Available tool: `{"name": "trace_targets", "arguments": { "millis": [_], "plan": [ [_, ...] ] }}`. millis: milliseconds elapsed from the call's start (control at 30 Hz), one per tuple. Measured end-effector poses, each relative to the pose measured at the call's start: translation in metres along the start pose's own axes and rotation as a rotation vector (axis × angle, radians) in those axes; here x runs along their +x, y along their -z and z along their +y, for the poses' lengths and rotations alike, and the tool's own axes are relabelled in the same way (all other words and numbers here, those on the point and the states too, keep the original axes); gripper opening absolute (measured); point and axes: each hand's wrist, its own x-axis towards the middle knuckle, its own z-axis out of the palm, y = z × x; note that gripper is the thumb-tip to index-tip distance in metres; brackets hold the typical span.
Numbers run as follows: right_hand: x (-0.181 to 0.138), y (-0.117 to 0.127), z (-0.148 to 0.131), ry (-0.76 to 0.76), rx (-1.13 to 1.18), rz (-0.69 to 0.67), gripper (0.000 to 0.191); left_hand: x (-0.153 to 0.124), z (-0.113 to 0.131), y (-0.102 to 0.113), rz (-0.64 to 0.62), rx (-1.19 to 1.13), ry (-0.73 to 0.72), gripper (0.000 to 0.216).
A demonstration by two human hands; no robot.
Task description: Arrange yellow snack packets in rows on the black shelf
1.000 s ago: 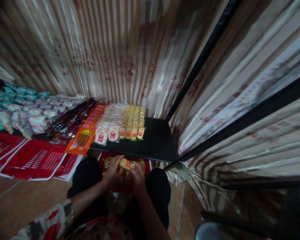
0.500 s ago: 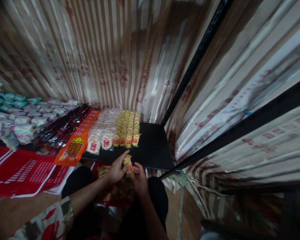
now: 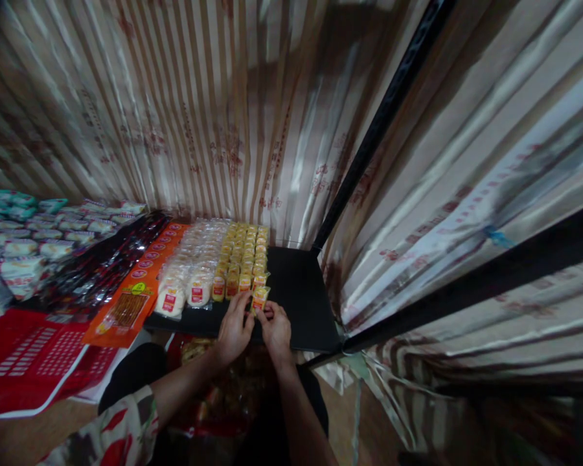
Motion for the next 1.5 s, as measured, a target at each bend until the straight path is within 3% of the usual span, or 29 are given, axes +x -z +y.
{"name": "trace_targets", "arguments": {
  "millis": [200, 333, 533, 667, 967, 1100, 1233, 1367, 1500],
  "plan": [
    [0.015, -0.006, -0.004, 0.019, -0.223, -0.022, 0.025, -0.004, -0.021, -0.011, -0.096, 0.107, -0.098, 0.049],
    [0.016, -0.01, 0.0, 0.064, -0.262, 0.036, 0.032, -0.002, -0.032, -0.016, -0.103, 0.124, -0.147, 0.05],
    [0.018, -0.011, 0.01, 0.095, 0.027, 0.091, 0.053, -0.002, -0.035, -0.014, -0.125, 0.114, -0.215, 0.054],
    [0.024, -0.015, 0.008, 0.101, 0.183, 0.067, 0.049, 0.001, -0.037, -0.013, -0.151, 0.128, -0.25, 0.051],
    [0.029, -0.024, 0.002, 0.106, 0.226, 0.068, 0.045, 0.007, -0.046, -0.013, -0.176, 0.317, -0.321, 0.044],
    [0.028, -0.022, 0.005, 0.062, 0.323, 0.023, 0.048, 0.004, -0.047, -0.014, -0.211, 0.382, -0.411, 0.046],
    [0.035, -0.018, 0.008, -0.008, 0.392, -0.006, 0.056, 0.004, -0.047, -0.015, -0.251, 0.407, -0.414, 0.047],
    [0.056, -0.02, 0.006, -0.092, 0.444, 0.039, 0.069, 0.004, -0.047, -0.017, -0.251, 0.414, -0.409, 0.048],
    [0.077, -0.03, -0.008, -0.132, 0.54, -0.012, 0.07, 0.004, -0.046, -0.018, -0.256, 0.438, -0.397, 0.046]
  ]
}}
